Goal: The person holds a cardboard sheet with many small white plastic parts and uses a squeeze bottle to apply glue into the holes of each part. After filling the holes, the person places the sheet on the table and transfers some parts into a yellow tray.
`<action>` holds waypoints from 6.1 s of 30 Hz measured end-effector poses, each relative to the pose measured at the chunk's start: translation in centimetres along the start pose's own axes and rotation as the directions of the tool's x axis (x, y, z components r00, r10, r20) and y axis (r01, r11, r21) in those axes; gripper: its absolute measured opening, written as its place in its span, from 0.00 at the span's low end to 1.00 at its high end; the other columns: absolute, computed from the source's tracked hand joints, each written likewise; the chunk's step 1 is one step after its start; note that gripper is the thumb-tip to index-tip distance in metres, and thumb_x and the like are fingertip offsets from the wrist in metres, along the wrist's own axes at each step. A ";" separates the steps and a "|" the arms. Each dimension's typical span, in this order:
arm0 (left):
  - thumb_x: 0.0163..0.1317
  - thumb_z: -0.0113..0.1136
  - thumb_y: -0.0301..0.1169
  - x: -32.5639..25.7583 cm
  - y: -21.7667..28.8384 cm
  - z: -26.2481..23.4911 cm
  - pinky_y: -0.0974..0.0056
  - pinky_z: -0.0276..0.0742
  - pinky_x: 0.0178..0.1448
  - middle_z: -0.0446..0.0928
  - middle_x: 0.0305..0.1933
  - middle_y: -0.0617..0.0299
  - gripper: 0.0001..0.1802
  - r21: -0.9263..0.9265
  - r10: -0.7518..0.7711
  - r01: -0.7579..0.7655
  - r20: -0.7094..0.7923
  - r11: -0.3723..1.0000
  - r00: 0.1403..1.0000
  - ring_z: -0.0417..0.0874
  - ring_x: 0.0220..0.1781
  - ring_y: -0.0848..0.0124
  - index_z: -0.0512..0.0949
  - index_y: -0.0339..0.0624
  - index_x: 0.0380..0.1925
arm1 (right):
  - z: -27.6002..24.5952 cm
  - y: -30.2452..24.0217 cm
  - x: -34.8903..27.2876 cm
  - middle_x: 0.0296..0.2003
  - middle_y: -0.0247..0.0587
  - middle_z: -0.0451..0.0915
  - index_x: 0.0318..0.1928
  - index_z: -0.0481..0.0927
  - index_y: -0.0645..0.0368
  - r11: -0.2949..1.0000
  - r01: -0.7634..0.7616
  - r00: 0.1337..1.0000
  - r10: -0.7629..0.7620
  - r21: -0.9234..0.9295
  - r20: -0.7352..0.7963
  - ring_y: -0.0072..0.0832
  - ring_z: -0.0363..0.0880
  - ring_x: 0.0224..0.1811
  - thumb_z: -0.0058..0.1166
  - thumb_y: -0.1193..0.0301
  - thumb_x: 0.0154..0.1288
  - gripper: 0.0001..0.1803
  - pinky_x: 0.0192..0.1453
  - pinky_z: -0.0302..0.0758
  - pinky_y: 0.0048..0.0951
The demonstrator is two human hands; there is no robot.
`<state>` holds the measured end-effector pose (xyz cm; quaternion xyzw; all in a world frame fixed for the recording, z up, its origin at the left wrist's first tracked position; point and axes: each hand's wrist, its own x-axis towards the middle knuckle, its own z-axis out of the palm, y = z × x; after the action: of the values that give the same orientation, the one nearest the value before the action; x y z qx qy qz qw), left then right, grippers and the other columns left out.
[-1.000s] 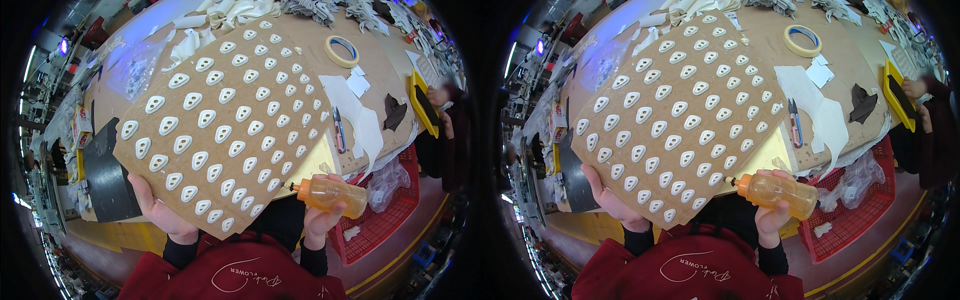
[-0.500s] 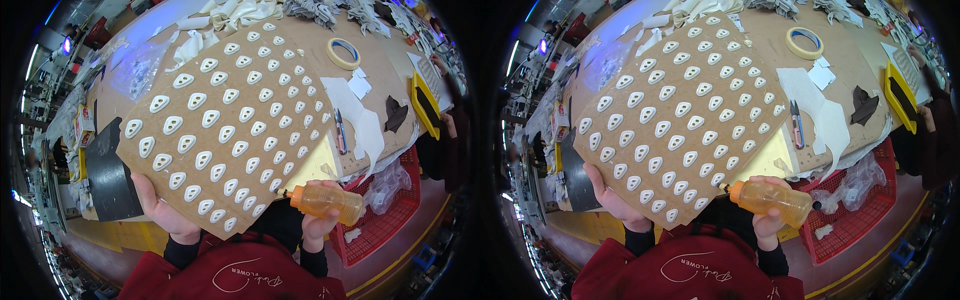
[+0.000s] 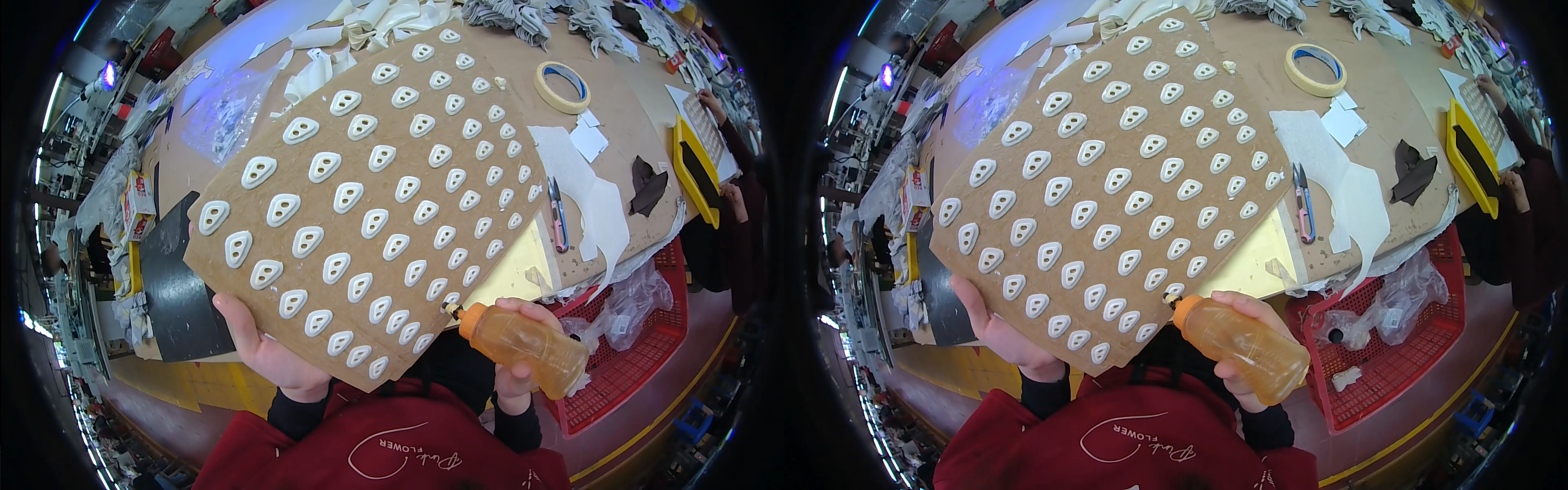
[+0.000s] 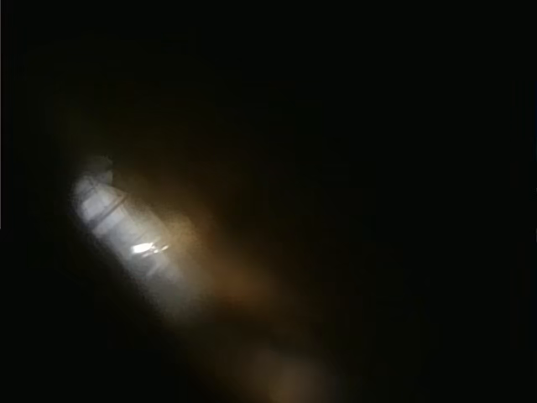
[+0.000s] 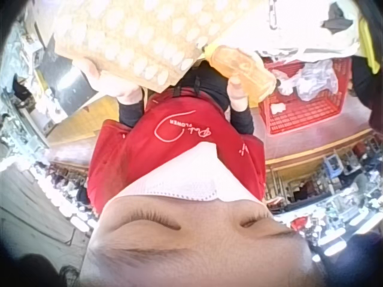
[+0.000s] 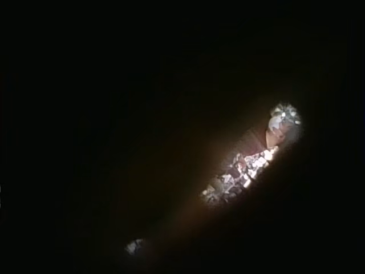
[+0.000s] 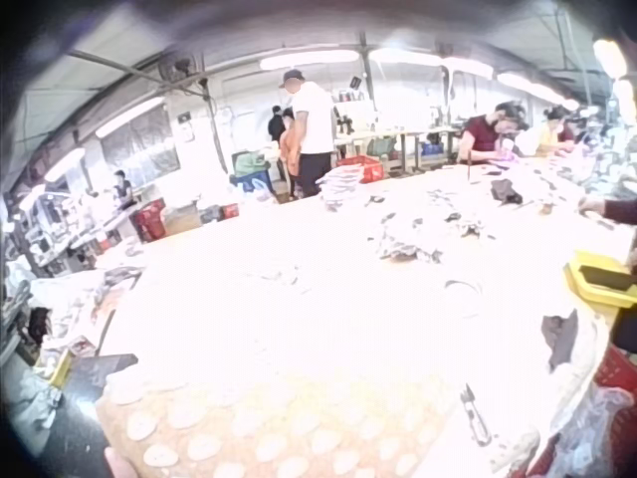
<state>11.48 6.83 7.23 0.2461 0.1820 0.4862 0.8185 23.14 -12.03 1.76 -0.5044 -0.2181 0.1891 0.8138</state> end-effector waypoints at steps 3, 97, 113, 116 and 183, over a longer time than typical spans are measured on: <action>0.64 0.34 0.53 0.0 -0.1 -0.1 0.43 0.51 0.66 0.52 0.67 0.53 0.32 -0.007 0.003 -0.003 0.034 1.000 0.999 0.56 0.66 0.55 0.53 0.47 0.63 | -0.1 -0.2 0.4 0.49 0.54 0.70 0.53 0.64 0.66 1.000 -0.007 1.000 0.006 0.030 0.025 0.36 0.70 0.52 0.66 0.58 0.46 0.38 0.53 0.71 0.32; 0.64 0.34 0.53 -0.6 -0.5 -0.7 0.44 0.54 0.65 0.54 0.65 0.52 0.32 -0.019 0.035 -0.032 0.185 0.999 0.982 0.59 0.64 0.56 0.53 0.46 0.62 | 1.9 0.8 1.4 0.40 0.52 0.74 0.48 0.64 0.66 0.966 0.106 0.967 -0.156 -0.237 -0.202 0.35 0.74 0.44 0.50 0.42 0.53 0.38 0.47 0.73 0.31; 0.65 0.34 0.53 -1.0 -0.5 -0.3 0.45 0.53 0.65 0.55 0.65 0.53 0.32 -0.010 0.071 -0.070 0.153 0.997 0.986 0.58 0.65 0.57 0.53 0.46 0.62 | 2.0 1.2 1.9 0.39 0.47 0.74 0.49 0.65 0.62 0.924 -0.041 0.956 0.147 0.381 -0.255 0.29 0.75 0.34 0.40 0.36 0.54 0.40 0.23 0.71 0.21; 0.65 0.34 0.53 -1.0 -0.5 -0.4 0.45 0.55 0.65 0.55 0.65 0.53 0.32 -0.032 0.068 -0.062 0.216 0.998 0.974 0.59 0.64 0.57 0.53 0.46 0.62 | 2.4 1.0 2.2 0.40 0.46 0.74 0.50 0.65 0.61 0.989 -0.050 0.958 0.087 0.138 -0.274 0.26 0.75 0.33 0.41 0.35 0.54 0.41 0.19 0.68 0.17; 0.63 0.38 0.53 -1.7 -1.1 0.4 0.45 0.55 0.65 0.54 0.65 0.53 0.34 -0.017 0.092 -0.091 0.302 0.996 0.949 0.58 0.64 0.56 0.51 0.46 0.63 | 3.5 -0.2 2.3 0.39 0.53 0.74 0.48 0.64 0.66 0.961 0.165 0.960 -0.208 -0.221 -0.186 0.36 0.74 0.43 0.52 0.43 0.52 0.38 0.45 0.73 0.31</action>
<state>11.66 4.77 7.07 0.3247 0.0422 0.4804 0.8136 23.19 -8.29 3.73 -0.5789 -0.1971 0.0344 0.7904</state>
